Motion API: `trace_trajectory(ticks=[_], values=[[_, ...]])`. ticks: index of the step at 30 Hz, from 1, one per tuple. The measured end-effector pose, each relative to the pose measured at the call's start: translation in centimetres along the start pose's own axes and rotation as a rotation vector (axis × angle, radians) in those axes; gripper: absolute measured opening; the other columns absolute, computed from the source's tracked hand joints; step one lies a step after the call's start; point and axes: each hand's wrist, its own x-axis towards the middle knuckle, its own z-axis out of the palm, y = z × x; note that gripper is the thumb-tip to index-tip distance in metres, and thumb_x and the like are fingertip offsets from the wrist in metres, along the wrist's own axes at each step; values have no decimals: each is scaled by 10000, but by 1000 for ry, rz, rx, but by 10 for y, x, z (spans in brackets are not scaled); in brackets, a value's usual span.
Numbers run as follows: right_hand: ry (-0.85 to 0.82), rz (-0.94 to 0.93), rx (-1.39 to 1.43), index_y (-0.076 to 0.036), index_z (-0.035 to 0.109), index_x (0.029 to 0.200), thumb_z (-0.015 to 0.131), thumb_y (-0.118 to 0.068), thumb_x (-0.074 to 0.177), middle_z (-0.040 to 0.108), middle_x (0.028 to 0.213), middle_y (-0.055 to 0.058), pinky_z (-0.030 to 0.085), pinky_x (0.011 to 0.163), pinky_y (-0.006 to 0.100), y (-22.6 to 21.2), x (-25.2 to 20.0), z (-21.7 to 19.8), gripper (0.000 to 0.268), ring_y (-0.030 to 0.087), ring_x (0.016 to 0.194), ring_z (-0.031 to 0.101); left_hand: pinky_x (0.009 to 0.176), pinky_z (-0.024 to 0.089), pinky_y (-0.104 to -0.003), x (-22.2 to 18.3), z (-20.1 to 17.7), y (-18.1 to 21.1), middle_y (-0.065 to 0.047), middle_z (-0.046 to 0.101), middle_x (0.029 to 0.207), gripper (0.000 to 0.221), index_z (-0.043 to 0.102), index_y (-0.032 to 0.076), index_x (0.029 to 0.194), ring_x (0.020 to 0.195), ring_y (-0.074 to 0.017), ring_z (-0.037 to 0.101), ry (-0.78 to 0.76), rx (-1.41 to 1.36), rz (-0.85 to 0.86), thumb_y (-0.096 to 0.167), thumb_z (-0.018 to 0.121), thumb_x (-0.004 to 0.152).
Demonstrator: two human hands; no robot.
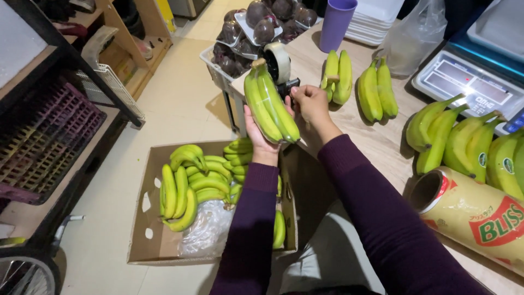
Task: Wrapping bunches of green bananas in plastic film and placing them into a shipping box.
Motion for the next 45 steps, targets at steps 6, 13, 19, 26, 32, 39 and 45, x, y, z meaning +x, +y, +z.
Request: trace_trajectory(ticks=[6, 13, 19, 26, 32, 39, 45], values=[[37, -225, -476, -133, 780, 823, 802, -229, 894, 670, 662, 56, 541, 644, 319, 31, 28, -17, 122, 213, 706, 680, 1009, 499, -597, 8, -15, 7, -174, 589, 1361, 675, 566, 137, 1330, 1281, -481, 549, -93, 3, -13, 681, 593, 931], [-4, -389, -671, -152, 796, 835, 813, -218, 885, 707, 701, 98, 542, 685, 362, -4, -5, -37, 84, 284, 744, 722, 976, 528, -537, -15, -2, 6, -132, 542, 1488, 654, 519, 135, 1435, 1206, -428, 600, -181, -4, -3, 630, 503, 1008], [-186, -720, -686, -95, 804, 951, 803, -91, 942, 721, 751, 115, 555, 713, 371, -85, -133, -72, 9, 329, 761, 723, 1039, 489, -477, -69, -5, 3, -16, 334, 1675, 786, 474, 177, 1513, 1215, -321, 553, -373, -166, -328, 568, 726, 880], [-203, -713, -717, -96, 819, 1016, 805, -30, 942, 678, 718, 95, 505, 672, 327, -169, -223, -128, 101, 189, 642, 615, 1048, 514, -570, -148, -5, -21, -211, 335, 1638, 851, 394, 82, 1567, 1225, -441, 575, -452, 58, -352, 551, 683, 919], [-141, -548, -675, 73, 752, 1069, 744, 46, 969, 752, 1024, 187, 516, 765, 254, -206, -280, -183, 104, 193, 884, 696, 1012, 526, -657, -193, 23, -56, -315, 498, 1443, 1029, 274, -60, 1566, 1252, -454, 594, -423, 264, -389, 278, 892, 815], [-97, -536, -590, 86, 717, 1009, 732, 73, 977, 724, 958, 183, 526, 789, 271, -223, -321, -231, 37, 206, 852, 676, 1178, 463, -515, -191, 22, -84, -289, 557, 1461, 963, 403, -128, 1512, 1353, -390, 583, -765, 686, -362, 397, 871, 856], [-227, -267, -315, 38, 740, 911, 728, -47, 893, 752, 878, 137, 529, 704, 231, -217, -336, -244, 88, 151, 773, 662, 1051, 461, -576, -209, 8, -131, -343, 529, 1436, 890, 461, -7, 1518, 1208, -458, 550, -720, 378, -537, 513, 763, 861]])
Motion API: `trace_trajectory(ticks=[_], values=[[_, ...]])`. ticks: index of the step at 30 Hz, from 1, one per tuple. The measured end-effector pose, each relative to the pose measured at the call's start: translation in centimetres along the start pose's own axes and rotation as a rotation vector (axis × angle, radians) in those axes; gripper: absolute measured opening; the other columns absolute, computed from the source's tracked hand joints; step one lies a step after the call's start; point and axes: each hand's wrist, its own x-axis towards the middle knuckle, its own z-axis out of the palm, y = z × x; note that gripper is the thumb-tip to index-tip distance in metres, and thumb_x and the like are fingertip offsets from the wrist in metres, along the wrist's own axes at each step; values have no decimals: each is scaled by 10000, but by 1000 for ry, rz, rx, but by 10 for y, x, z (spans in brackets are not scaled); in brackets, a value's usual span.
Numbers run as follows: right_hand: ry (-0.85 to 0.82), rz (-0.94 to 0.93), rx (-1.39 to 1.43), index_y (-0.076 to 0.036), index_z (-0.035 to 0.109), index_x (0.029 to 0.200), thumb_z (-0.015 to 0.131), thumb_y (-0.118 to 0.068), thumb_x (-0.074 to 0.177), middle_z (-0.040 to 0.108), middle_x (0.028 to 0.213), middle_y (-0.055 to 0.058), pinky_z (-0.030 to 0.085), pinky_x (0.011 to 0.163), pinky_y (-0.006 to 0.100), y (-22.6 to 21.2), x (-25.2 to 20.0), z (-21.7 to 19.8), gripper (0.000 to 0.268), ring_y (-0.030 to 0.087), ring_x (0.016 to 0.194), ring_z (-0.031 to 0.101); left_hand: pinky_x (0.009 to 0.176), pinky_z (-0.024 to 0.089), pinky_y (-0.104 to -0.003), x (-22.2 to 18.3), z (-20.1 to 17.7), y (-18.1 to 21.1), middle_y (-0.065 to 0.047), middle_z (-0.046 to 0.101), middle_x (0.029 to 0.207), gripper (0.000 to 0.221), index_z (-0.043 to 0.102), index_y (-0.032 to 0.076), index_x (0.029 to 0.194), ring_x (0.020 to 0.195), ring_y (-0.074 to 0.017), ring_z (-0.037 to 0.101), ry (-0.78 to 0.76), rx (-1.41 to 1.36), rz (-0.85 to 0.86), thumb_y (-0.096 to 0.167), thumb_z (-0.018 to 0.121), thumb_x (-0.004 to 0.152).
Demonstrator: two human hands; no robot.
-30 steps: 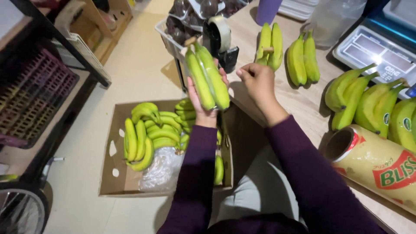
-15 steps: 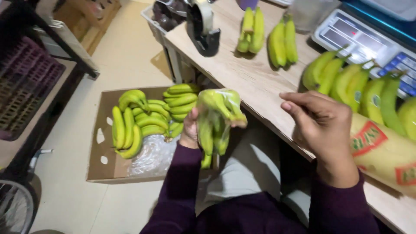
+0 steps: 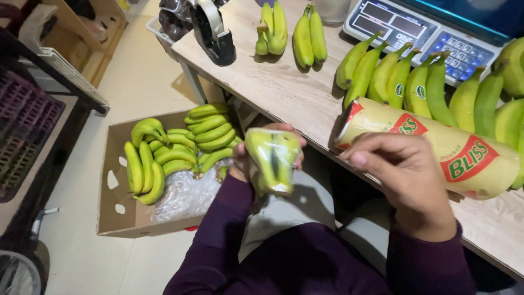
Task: Wrapping bunches of green bananas in plastic film and placing them into a shipping box.
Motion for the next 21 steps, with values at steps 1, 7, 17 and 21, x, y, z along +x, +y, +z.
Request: trace_trajectory(ticks=[1, 7, 17, 21], values=[[-87, 26, 88, 32, 761, 913, 733, -92, 887, 760, 844, 121, 501, 656, 217, 4, 1, 1, 130, 120, 719, 635, 899, 525, -535, -2, -1, -14, -294, 579, 1387, 901, 502, 76, 1510, 1001, -431, 606, 37, -145, 18, 662, 690, 852], [-10, -3, -33, 27, 745, 898, 709, -48, 917, 771, 894, 125, 577, 799, 251, -14, 2, 10, 85, 161, 838, 715, 1115, 486, -492, 13, 24, -17, -40, 579, 1447, 627, 530, 244, 1551, 1210, -264, 528, 19, -837, -292, 579, 633, 1031], [-6, -322, -396, -57, 760, 994, 683, -98, 984, 637, 1042, 85, 483, 1014, 335, 0, 14, 9, 87, 200, 1104, 586, 944, 536, -394, 8, 23, -23, -36, 607, 1440, 652, 547, 267, 1528, 1082, -297, 611, 158, -821, -458, 698, 568, 1039], [-48, -489, -584, 9, 747, 982, 688, 58, 979, 736, 909, 110, 522, 748, 296, -15, 17, 7, 78, 201, 804, 691, 942, 519, -392, 4, 6, -25, -40, 589, 1453, 657, 490, 276, 1573, 1068, -283, 583, 70, -822, -527, 634, 577, 1028]])
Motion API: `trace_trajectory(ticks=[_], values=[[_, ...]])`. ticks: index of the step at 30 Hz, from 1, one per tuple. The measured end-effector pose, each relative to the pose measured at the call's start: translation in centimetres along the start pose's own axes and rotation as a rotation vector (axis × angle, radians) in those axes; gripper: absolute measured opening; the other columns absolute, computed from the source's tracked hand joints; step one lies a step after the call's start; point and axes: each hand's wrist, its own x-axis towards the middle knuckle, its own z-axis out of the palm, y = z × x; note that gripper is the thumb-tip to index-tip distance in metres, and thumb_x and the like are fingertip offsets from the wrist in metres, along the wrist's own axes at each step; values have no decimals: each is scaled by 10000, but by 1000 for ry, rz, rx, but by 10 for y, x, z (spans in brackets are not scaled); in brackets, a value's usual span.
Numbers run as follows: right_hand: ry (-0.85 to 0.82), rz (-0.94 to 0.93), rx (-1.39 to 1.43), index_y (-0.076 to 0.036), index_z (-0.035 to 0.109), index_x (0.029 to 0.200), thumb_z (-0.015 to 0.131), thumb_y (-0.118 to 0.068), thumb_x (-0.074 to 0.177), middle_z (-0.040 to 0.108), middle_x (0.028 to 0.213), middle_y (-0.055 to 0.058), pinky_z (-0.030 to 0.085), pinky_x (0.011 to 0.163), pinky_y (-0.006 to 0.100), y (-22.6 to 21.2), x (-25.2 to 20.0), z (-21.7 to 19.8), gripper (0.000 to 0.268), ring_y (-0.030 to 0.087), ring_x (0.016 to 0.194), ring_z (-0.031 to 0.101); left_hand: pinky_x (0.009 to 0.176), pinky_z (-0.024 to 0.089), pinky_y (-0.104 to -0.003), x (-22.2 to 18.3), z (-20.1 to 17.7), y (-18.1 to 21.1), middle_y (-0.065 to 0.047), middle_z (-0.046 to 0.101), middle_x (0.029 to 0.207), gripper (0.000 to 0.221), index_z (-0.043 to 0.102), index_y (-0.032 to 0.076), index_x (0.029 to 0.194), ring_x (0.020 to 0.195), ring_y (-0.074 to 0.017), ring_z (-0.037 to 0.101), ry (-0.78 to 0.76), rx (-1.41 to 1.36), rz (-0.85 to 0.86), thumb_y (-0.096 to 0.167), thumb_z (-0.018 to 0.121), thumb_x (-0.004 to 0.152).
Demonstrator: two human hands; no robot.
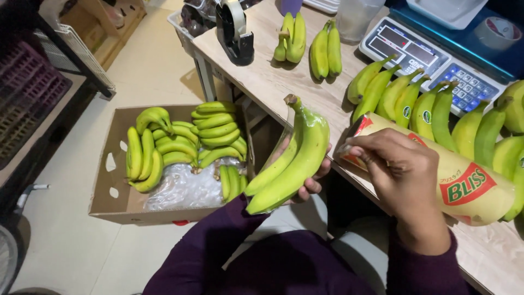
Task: Wrapping bunches of green bananas in plastic film and placing them into a shipping box.
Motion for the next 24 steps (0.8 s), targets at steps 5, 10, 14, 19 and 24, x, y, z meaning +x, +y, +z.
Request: trace_trajectory(ticks=[5, 10, 14, 19, 24], values=[[-33, -130, -166, 19, 750, 1110, 753, 93, 970, 707, 900, 138, 516, 731, 332, -5, -2, -11, 158, 229, 777, 672, 964, 509, -430, -3, -10, 5, -57, 616, 1451, 659, 520, 271, 1556, 1084, -310, 585, -33, -1, -96, 683, 519, 1042], [-31, -136, -344, 15, 608, 1496, 823, 47, 1021, 682, 851, 83, 485, 710, 354, -15, -14, -15, 523, 157, 668, 563, 1006, 511, -488, -8, -16, 0, -103, 611, 1471, 708, 544, 256, 1543, 1131, -352, 575, -29, -39, -155, 752, 503, 1040], [-168, 2, -59, 10, 556, 1446, 764, -6, 916, 763, 969, 93, 585, 707, 238, -25, 7, -20, 570, 102, 779, 712, 1027, 511, -518, -7, -18, -3, -125, 609, 1480, 735, 556, 248, 1536, 1154, -373, 571, -25, -62, -194, 787, 495, 1040], [-401, 62, 176, -63, 450, 1444, 689, -166, 929, 757, 860, 43, 617, 737, 251, -6, 29, -20, 577, 120, 822, 774, 1069, 513, -577, 9, -21, 0, -171, 605, 1499, 796, 581, 233, 1523, 1202, -415, 562, -21, -92, -305, 856, 479, 1038], [-438, 10, 40, -68, 432, 1462, 691, -180, 952, 685, 830, 23, 512, 645, 271, 13, 35, -17, 583, 124, 731, 650, 1092, 491, -569, 21, -24, 8, -117, 620, 1497, 762, 625, 171, 1483, 1187, -394, 556, 27, -82, -397, 781, 501, 1043]])
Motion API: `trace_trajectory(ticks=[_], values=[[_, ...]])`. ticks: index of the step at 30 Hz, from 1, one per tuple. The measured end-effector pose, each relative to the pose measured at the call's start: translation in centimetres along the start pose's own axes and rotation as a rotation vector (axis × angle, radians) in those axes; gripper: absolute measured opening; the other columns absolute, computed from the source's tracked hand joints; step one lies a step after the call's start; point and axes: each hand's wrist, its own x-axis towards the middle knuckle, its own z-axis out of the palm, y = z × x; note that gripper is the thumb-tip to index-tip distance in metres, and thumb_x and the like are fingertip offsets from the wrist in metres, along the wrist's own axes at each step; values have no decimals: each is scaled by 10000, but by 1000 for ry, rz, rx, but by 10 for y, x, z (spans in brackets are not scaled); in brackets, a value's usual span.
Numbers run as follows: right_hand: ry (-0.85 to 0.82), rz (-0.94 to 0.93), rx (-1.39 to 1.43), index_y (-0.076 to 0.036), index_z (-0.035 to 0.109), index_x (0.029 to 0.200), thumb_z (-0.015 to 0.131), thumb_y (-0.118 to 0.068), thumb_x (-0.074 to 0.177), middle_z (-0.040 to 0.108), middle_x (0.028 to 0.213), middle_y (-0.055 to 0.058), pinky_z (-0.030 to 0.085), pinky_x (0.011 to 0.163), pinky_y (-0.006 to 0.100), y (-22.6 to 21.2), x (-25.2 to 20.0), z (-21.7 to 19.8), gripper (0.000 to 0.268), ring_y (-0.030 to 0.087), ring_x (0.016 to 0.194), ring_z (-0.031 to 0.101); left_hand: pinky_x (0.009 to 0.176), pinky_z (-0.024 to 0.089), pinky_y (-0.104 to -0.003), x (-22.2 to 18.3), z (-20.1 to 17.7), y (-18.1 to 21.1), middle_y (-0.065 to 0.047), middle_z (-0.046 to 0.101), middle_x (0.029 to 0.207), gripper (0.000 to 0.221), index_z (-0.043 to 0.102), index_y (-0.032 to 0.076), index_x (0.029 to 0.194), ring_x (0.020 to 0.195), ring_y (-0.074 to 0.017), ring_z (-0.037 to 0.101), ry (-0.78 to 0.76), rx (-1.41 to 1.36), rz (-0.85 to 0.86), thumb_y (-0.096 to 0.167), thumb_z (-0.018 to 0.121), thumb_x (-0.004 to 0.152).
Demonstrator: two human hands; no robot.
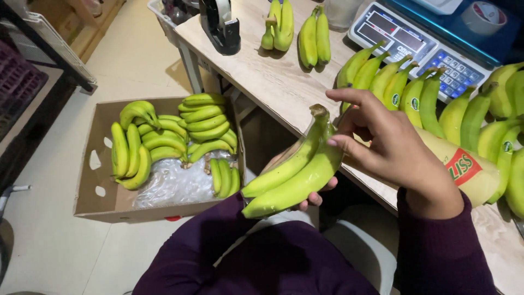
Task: Wrapping bunches of green bananas in plastic film and placing them into a shipping box.
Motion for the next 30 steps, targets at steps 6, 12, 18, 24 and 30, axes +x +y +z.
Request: trace_trajectory(ticks=[6, 12, 18, 24, 30], values=[[-21, -28, -67, -73, 422, 1451, 703, -182, 956, 666, 793, 9, 508, 636, 284, 3, 2, -1, 580, 125, 682, 632, 1130, 477, -589, 2, 3, -3, -130, 609, 1516, 694, 625, 159, 1489, 1252, -415, 559, -6, -38, -30, 704, 523, 1071], [-25, 192, -402, -179, 469, 1450, 734, -389, 903, 693, 816, -69, 463, 600, 414, -16, 6, -3, 643, 181, 746, 671, 1142, 455, -642, -6, 2, -9, -207, 542, 1557, 678, 523, 135, 1576, 1286, -490, 555, -14, -28, 58, 614, 518, 1095], [-76, 305, -528, -181, 403, 1540, 704, -560, 843, 640, 749, 31, 462, 505, 377, -22, 10, -3, 848, 197, 646, 619, 1202, 381, -658, -3, -6, 4, -199, 520, 1590, 732, 520, 137, 1587, 1353, -496, 518, -94, -68, -52, 687, 482, 1105], [-48, 194, -70, -94, 273, 1574, 566, -667, 780, 475, 1472, 189, 498, 971, 487, 22, 9, 15, 1022, 320, 1248, 537, 1126, 465, -642, -6, -3, -9, -171, 546, 1564, 745, 550, 188, 1563, 1256, -479, 547, -24, 20, 23, 743, 476, 1071], [-58, 145, 681, -236, 147, 1556, 427, -834, 880, 342, 1498, 183, 371, 1140, 545, 28, 11, 58, 945, 326, 1459, 320, 1116, 480, -598, 2, 18, -30, -189, 522, 1556, 769, 485, 114, 1572, 1267, -452, 560, -12, 93, 402, 680, 516, 1053]])
